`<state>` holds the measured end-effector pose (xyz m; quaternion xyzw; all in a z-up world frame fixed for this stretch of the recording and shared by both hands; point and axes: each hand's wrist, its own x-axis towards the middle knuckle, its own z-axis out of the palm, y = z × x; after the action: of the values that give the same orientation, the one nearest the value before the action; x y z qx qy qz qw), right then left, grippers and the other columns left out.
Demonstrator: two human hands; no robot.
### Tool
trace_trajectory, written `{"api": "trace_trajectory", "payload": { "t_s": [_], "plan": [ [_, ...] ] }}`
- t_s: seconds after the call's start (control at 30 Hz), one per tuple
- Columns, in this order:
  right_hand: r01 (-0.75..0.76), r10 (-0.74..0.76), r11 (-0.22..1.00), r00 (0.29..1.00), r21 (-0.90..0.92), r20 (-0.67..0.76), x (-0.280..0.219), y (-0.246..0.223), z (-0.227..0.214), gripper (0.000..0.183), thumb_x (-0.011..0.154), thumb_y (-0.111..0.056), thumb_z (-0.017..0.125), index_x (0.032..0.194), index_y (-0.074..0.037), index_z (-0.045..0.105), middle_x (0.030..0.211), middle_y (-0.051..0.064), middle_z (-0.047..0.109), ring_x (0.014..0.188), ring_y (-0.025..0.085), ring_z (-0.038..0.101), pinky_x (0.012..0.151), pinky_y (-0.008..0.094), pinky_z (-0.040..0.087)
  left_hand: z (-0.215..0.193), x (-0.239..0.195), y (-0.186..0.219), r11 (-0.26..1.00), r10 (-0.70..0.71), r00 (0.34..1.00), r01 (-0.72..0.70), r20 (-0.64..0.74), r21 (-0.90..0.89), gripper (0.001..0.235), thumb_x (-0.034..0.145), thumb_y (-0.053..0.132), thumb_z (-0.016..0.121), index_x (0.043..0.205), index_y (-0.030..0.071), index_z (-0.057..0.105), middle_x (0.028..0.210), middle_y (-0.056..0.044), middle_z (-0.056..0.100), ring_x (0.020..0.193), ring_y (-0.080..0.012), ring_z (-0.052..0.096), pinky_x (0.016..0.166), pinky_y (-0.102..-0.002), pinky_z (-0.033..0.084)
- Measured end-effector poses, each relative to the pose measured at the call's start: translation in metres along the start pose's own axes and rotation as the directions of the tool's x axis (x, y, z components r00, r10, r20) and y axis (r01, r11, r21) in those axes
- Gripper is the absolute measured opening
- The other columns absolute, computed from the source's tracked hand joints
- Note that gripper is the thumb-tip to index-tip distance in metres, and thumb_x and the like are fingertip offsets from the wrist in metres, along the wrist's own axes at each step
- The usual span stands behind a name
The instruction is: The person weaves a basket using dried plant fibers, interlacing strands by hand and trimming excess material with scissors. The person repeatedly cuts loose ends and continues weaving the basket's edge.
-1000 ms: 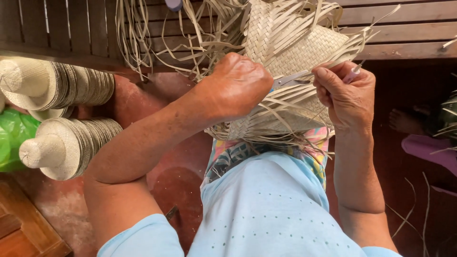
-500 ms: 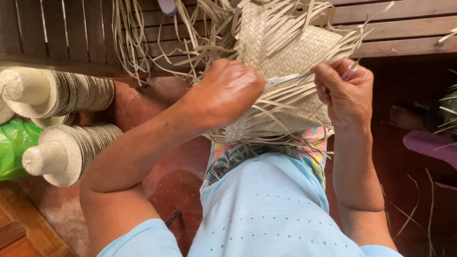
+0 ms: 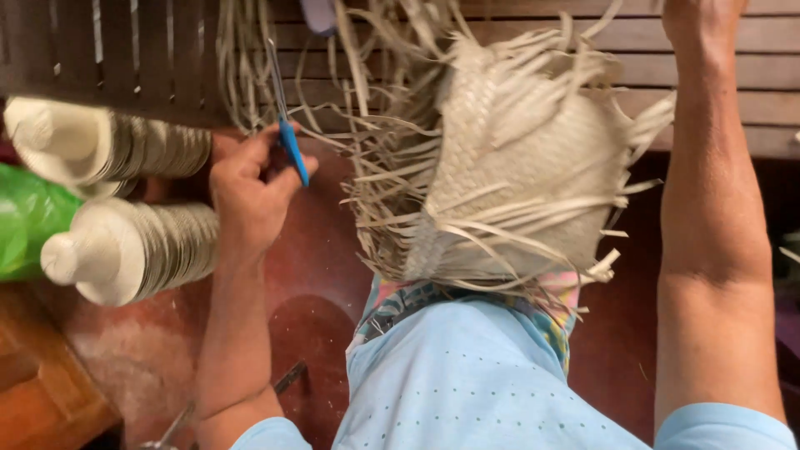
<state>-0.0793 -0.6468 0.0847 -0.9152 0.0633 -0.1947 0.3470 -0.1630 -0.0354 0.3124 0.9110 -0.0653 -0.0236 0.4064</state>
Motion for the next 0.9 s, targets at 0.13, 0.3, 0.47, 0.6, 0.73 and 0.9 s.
{"api": "trace_trajectory", "payload": {
  "t_s": [0.13, 0.3, 0.47, 0.6, 0.73, 0.9],
  "plan": [
    [-0.132, 0.161, 0.955, 0.983, -0.266, 0.089, 0.016, 0.053, 0.088, 0.024, 0.102, -0.001, 0.077, 0.090, -0.008, 0.057, 0.086, -0.002, 0.039, 0.085, 0.014, 0.035, 0.059, 0.053, 0.033, 0.023, 0.036, -0.075, 0.932, -0.361, 0.912, 0.348, -0.197, -0.098, 0.039, 0.081, 0.014, 0.086, 0.116, 0.012, 0.069, 0.083, 0.004, 0.069, 0.075, -0.0037, 0.061, 0.070, -0.020, 0.052],
    [-0.121, 0.242, 0.909, 0.932, -0.399, 0.269, 0.003, 0.113, 0.115, 0.029, 0.078, -0.030, 0.089, 0.094, -0.007, 0.082, 0.068, 0.005, 0.032, 0.091, 0.005, 0.049, 0.051, 0.049, 0.044, 0.082, 0.094, -0.238, 0.870, -0.474, 0.823, 0.493, -0.312, -0.019, 0.034, 0.065, 0.025, 0.084, 0.097, 0.016, 0.077, 0.078, 0.002, 0.072, 0.072, -0.0106, 0.064, 0.062, -0.030, 0.050],
    [-0.423, 0.894, -0.068, 0.377, 0.904, 0.243, 0.019, 0.137, 0.115, 0.022, 0.060, 0.007, 0.042, 0.070, -0.012, 0.041, 0.061, 0.008, 0.046, 0.060, 0.020, 0.044, 0.086, 0.064, 0.066, 0.147, 0.152, -0.321, 0.805, -0.414, 0.826, 0.529, -0.383, 0.270, 0.030, 0.070, 0.019, 0.077, 0.097, 0.013, 0.084, 0.086, -0.013, 0.079, 0.079, -0.0331, 0.075, 0.064, -0.050, 0.055],
    [-0.077, 0.092, 0.981, 0.993, -0.175, 0.078, -0.060, 0.121, 0.022, 0.007, 0.117, -0.013, 0.075, 0.114, -0.009, 0.071, 0.099, 0.003, 0.070, 0.082, 0.016, 0.067, 0.055, 0.034, 0.043, 0.185, 0.178, -0.362, 0.743, -0.388, 0.843, 0.525, -0.372, 0.415, 0.026, 0.062, 0.029, 0.090, 0.077, 0.012, 0.078, 0.077, -0.015, 0.076, 0.076, -0.0351, 0.076, 0.063, -0.051, 0.057],
    [-0.054, 0.037, 0.997, 0.955, 0.049, 0.293, -0.081, -0.054, -0.058, 0.018, 0.136, -0.010, 0.069, 0.141, 0.007, 0.066, 0.111, 0.013, 0.054, 0.094, 0.024, 0.051, 0.075, 0.039, 0.039, 0.190, 0.198, -0.335, 0.669, -0.457, 0.847, 0.528, -0.271, 0.523, 0.009, 0.098, 0.021, 0.061, 0.093, 0.013, 0.059, 0.091, -0.008, 0.062, 0.092, -0.0262, 0.062, 0.092, -0.046, 0.052],
    [-0.011, -0.042, 0.985, 0.952, 0.174, 0.302, -0.114, -0.231, -0.074, 0.018, 0.122, 0.018, 0.085, 0.126, 0.003, 0.075, 0.115, 0.018, 0.067, 0.099, 0.026, 0.056, 0.088, 0.037, 0.044, 0.196, 0.216, -0.354, 0.599, -0.139, 0.939, 0.333, -0.315, 0.728, 0.032, 0.084, 0.019, 0.082, 0.106, -0.001, 0.071, 0.107, -0.026, 0.062, 0.071, -0.0373, 0.069, 0.061, -0.048, 0.064]
  ]
}}
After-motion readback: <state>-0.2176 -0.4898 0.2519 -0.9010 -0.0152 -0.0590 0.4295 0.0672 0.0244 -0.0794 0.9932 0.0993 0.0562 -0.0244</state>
